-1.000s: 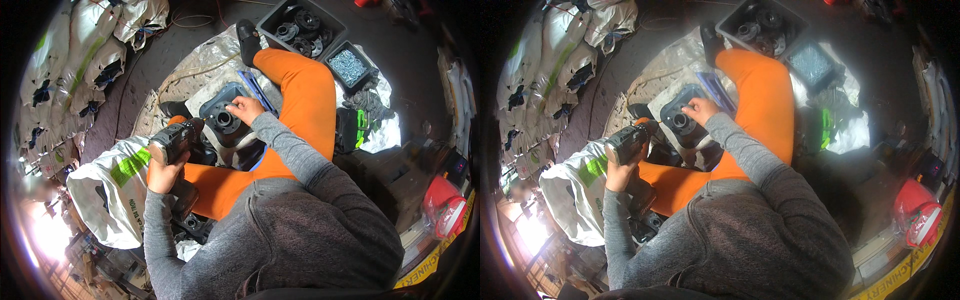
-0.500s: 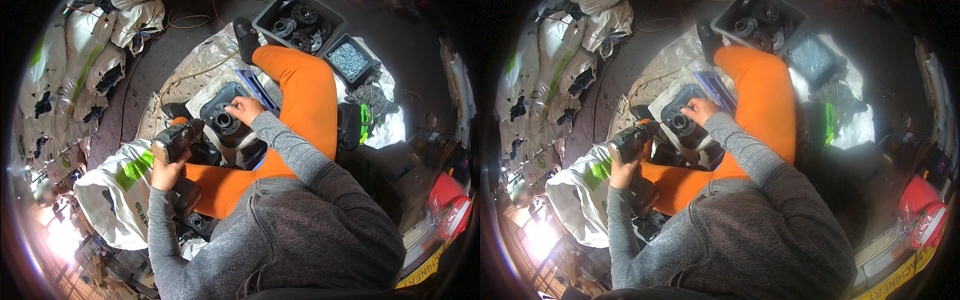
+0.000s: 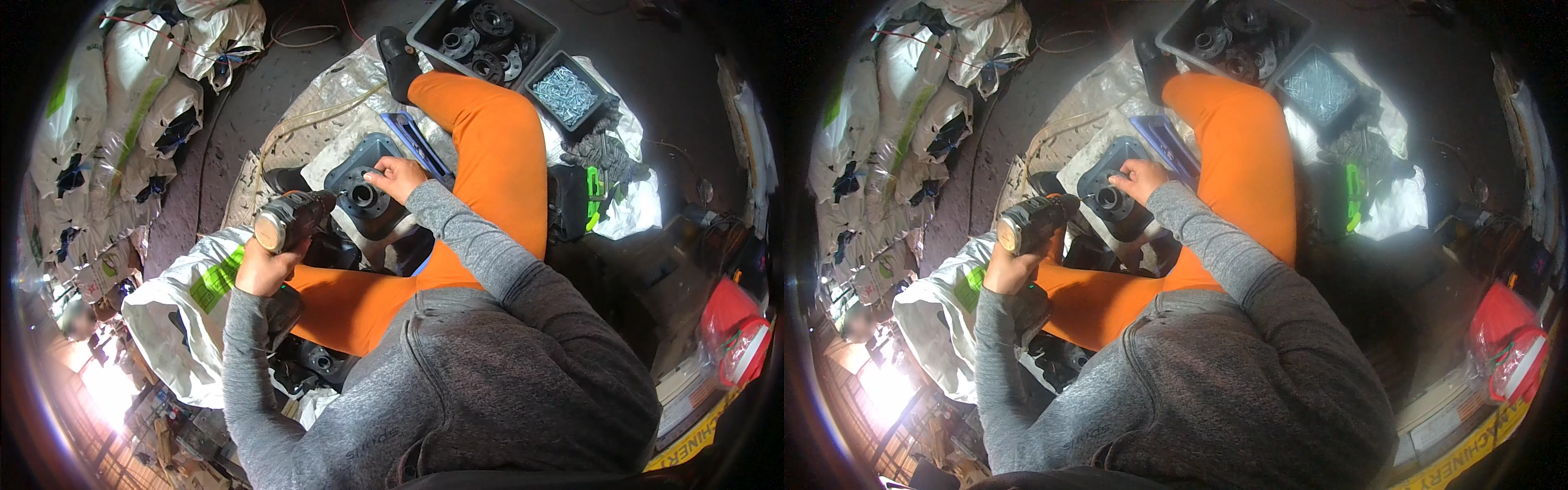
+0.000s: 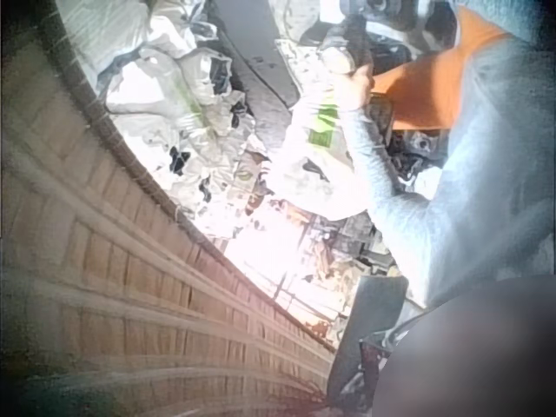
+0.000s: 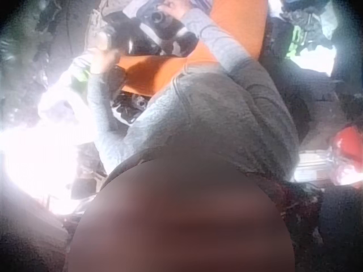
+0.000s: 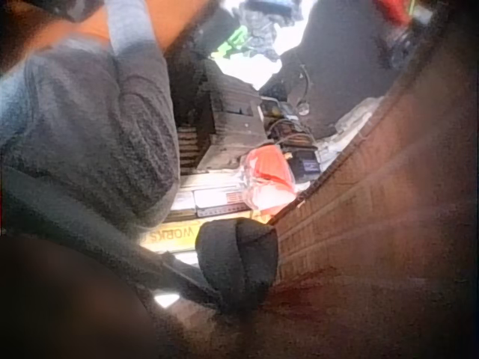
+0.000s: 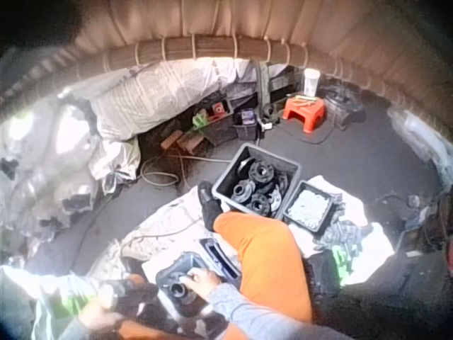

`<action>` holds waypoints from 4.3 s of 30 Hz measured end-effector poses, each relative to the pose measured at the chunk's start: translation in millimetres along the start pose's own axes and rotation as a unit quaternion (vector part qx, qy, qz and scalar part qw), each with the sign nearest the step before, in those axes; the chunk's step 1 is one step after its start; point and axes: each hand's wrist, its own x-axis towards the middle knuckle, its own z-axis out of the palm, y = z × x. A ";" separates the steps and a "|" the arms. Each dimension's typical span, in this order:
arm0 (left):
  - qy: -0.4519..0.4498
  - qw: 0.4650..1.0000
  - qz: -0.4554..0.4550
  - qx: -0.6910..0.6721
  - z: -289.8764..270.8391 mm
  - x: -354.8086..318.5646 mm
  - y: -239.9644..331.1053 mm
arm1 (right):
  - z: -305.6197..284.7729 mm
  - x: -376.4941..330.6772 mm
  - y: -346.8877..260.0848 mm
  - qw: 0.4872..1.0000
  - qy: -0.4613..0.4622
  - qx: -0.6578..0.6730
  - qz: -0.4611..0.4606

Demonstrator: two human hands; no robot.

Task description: The person sits on the floor and uses a cordless impact driver to fasten screws into a black mechanical housing. They repeatedly pick up screws, align them, and drive them into place, then place the assembled unit into a white bag.

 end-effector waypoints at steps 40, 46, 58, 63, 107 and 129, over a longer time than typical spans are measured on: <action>0.047 0.967 0.212 -0.135 78.6 -96.4 -22.7 | -26.5 -60.4 -20.5 0.625 -0.157 0.728 0.232; 0.043 0.959 0.279 -0.023 83.1 -96.0 -24.4 | -18.0 -71.1 -28.0 0.621 -0.114 0.737 0.242; 0.078 0.964 0.215 -0.139 75.9 -95.9 -37.7 | -24.7 -86.4 -23.5 0.676 -0.238 0.666 0.207; 0.064 0.964 0.223 -0.130 72.5 -97.1 -41.5 | -20.5 -87.8 -17.6 0.717 -0.235 0.622 0.210; 0.093 0.960 0.256 0.068 63.3 -106.9 -36.8 | 6.8 -102.4 -19.1 0.707 -0.222 0.560 0.371; 0.071 0.978 0.194 -0.009 53.4 -86.2 -38.1 | 33.7 -76.5 -9.4 0.634 -0.270 0.622 0.371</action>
